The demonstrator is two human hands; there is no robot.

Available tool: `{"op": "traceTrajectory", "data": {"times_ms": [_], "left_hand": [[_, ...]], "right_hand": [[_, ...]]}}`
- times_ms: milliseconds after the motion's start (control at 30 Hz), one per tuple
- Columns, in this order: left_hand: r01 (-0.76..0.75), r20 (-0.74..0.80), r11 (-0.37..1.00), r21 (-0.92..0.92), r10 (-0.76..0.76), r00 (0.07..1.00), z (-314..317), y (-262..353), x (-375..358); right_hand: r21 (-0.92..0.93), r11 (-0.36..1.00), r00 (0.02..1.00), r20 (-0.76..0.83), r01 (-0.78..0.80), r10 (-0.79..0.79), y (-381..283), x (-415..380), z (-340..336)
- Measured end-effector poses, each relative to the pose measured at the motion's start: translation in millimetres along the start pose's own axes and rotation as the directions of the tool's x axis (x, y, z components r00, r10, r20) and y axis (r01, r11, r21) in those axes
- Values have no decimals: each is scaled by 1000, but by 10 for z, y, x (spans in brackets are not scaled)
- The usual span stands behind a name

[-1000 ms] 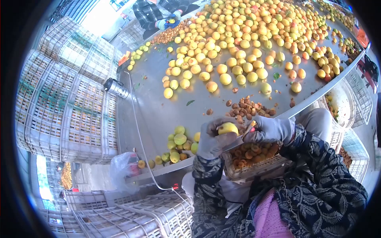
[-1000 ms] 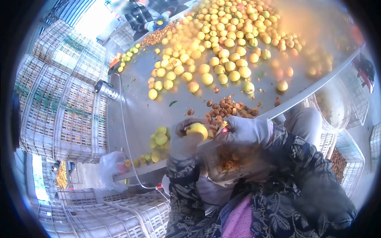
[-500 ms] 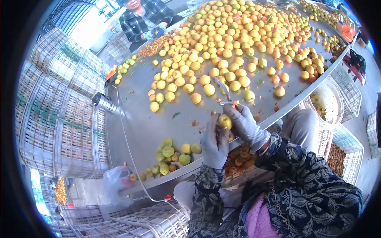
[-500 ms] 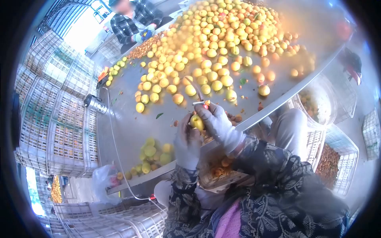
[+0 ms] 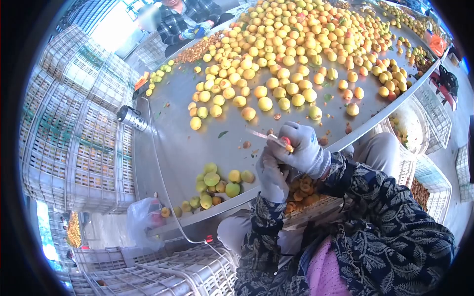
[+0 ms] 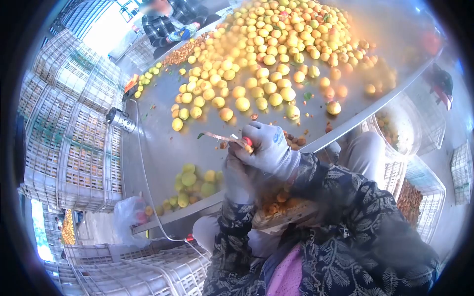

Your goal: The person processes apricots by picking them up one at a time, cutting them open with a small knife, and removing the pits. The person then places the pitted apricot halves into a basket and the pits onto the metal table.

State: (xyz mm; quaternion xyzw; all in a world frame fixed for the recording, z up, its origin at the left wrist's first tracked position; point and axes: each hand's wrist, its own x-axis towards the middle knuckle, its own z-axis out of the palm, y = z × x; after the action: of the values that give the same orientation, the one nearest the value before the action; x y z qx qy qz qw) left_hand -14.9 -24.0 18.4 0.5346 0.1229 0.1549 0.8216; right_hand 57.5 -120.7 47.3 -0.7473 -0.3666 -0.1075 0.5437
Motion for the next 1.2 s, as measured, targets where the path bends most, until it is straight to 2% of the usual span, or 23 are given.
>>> {"op": "traceTrajectory", "data": {"times_ms": [67,100,133,167,200,233,267,300,333,400,467,533,567,600,667,700,767,800,867,967,1000,1067,1200], "left_hand": [[-264,165,872,412,213,963,-10,87,-50],[-258,165,873,414,207,964,-74,54,-56],[-27,143,970,241,-8,990,-164,-1,-45],[212,163,976,58,-219,962,-237,-36,-34],[207,165,977,60,-214,963,-270,-18,-26],[150,266,989,-7,-143,953,-296,-8,-15],[110,363,991,-82,-73,929,-291,-26,-15],[309,181,951,4,-305,935,-32,180,-36],[321,189,947,5,-316,930,-5,183,-60],[-177,512,896,408,-64,856,-41,225,-71],[-268,588,850,455,-61,806,-154,62,-58],[-324,550,722,612,-93,830,-10,52,-125],[-262,501,672,693,-188,845,34,106,-159],[-262,502,671,693,-189,844,55,127,-184],[-259,432,545,797,-214,876,95,169,-174],[-283,450,548,787,-195,872,89,137,-140],[-64,195,614,787,-149,969,40,5,-109],[-90,216,624,777,-129,968,52,3,-108],[-196,188,702,684,90,978,93,-13,-76],[-240,168,825,511,178,970,35,-263,-18],[-261,175,827,497,198,964,105,-218,9],[-109,82,967,229,92,992,181,-100,-30],[-166,46,963,212,160,986,153,-106,19]], "right_hand": [[-36,999,998,58,38,-36,35,42,-39],[-70,994,990,118,85,-76,42,45,-51],[-69,994,990,118,84,-76,111,30,-2],[259,949,984,77,-177,163,236,16,93],[558,736,914,115,-383,388,217,77,113],[767,405,779,191,-498,597,215,126,83],[748,385,774,265,-542,575,194,56,-78],[741,381,790,322,-553,521,412,-52,-102],[733,380,802,378,-564,462,526,-94,-120],[689,467,813,328,-554,480,580,-164,-177],[635,544,821,286,-548,494,587,-203,-194],[382,916,991,-1,-124,135,643,-269,-183],[675,290,655,378,-679,654,263,-166,-398],[676,289,655,377,-678,655,280,-212,-361],[630,524,766,187,-573,615,359,-268,-246],[638,478,750,250,-603,612,376,-280,-260],[638,457,747,299,-619,593,379,-318,-274],[638,477,762,291,-605,578,356,-326,-243],[647,505,797,290,-572,530,305,-291,-263],[567,667,862,178,-484,474,433,-305,-171],[513,732,882,124,-449,455,387,-249,-182],[499,729,874,142,-468,464,293,-189,-248],[612,615,860,251,-497,445,263,-171,-275]]}}
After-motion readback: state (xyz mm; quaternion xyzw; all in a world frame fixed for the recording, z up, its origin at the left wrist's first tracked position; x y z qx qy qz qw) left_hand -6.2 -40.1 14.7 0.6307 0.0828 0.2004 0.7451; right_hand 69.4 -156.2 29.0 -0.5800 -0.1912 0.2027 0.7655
